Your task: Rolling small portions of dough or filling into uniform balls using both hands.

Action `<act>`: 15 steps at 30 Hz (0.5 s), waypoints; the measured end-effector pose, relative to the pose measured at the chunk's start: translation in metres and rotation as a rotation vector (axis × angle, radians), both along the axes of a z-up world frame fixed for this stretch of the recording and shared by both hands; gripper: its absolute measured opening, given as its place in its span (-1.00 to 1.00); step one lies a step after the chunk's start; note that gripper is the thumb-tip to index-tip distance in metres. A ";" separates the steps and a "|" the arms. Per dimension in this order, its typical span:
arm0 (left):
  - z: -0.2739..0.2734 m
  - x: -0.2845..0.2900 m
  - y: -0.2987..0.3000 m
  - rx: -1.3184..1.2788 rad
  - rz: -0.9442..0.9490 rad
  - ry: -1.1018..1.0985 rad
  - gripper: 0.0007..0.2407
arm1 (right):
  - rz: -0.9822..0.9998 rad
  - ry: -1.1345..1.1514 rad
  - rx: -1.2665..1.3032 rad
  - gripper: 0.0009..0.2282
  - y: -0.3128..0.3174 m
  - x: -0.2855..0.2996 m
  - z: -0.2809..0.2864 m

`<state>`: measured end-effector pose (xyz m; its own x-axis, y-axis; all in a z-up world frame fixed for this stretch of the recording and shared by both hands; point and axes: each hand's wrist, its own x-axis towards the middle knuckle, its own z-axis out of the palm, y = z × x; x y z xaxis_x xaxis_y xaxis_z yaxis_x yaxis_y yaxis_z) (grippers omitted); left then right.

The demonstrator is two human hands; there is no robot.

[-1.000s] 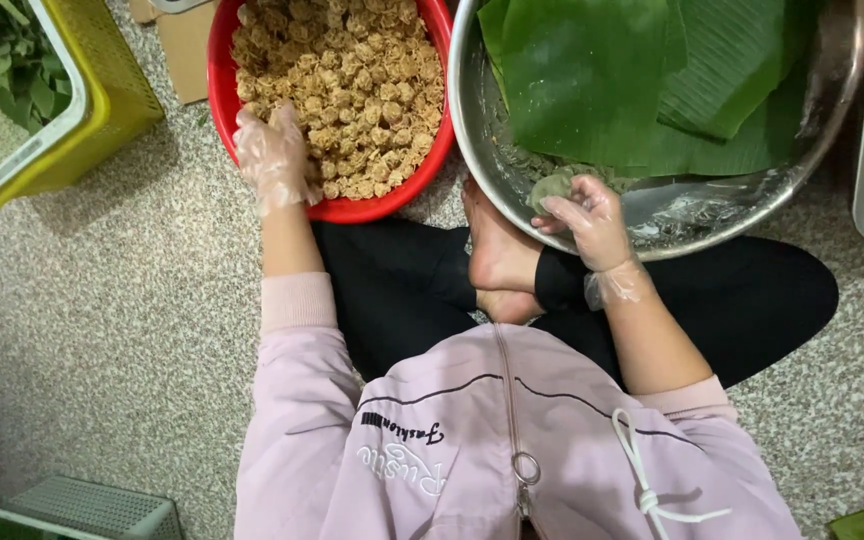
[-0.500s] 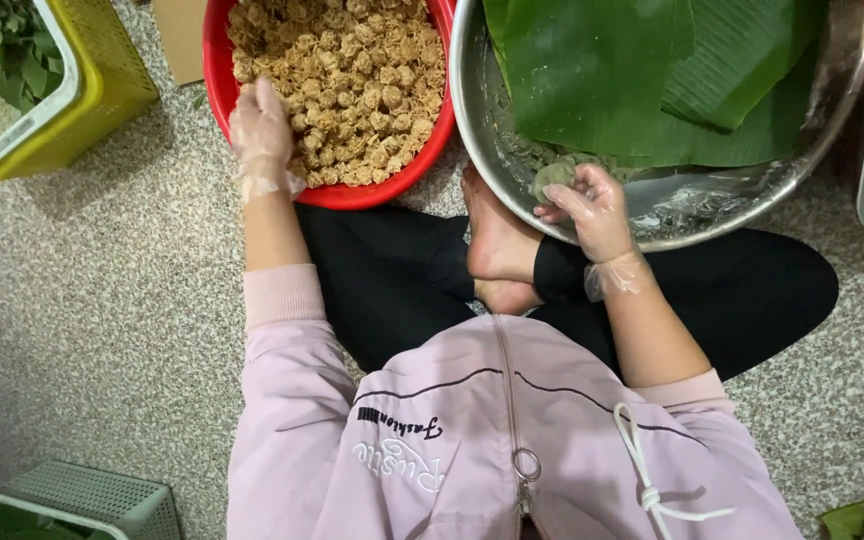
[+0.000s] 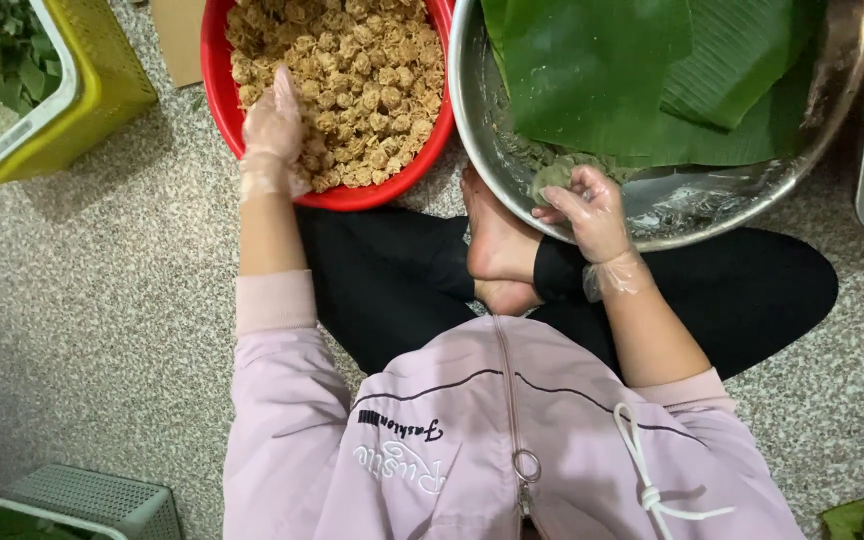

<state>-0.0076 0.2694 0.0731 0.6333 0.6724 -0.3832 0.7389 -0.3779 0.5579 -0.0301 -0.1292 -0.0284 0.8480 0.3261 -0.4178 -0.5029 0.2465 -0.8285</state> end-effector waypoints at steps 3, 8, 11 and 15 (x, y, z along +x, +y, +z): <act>0.048 -0.002 -0.019 -0.261 -0.076 0.148 -0.42 | 0.003 -0.015 0.001 -0.90 0.002 0.002 -0.001; -0.036 -0.039 0.028 0.406 -0.245 0.423 -0.44 | -0.086 -0.038 -0.003 -0.84 0.003 -0.002 -0.018; -0.055 -0.049 -0.013 0.431 -0.097 0.510 -0.58 | -0.068 -0.060 -0.034 -0.86 0.002 -0.001 -0.018; -0.040 -0.070 -0.047 0.364 -0.439 0.541 -0.47 | -0.082 -0.070 -0.026 -0.84 0.012 -0.002 -0.004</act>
<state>-0.0771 0.2222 0.0333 0.6581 0.5466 -0.5179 0.6134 -0.7881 -0.0523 -0.0326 -0.1174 -0.0320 0.8988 0.2447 -0.3638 -0.4226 0.2627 -0.8674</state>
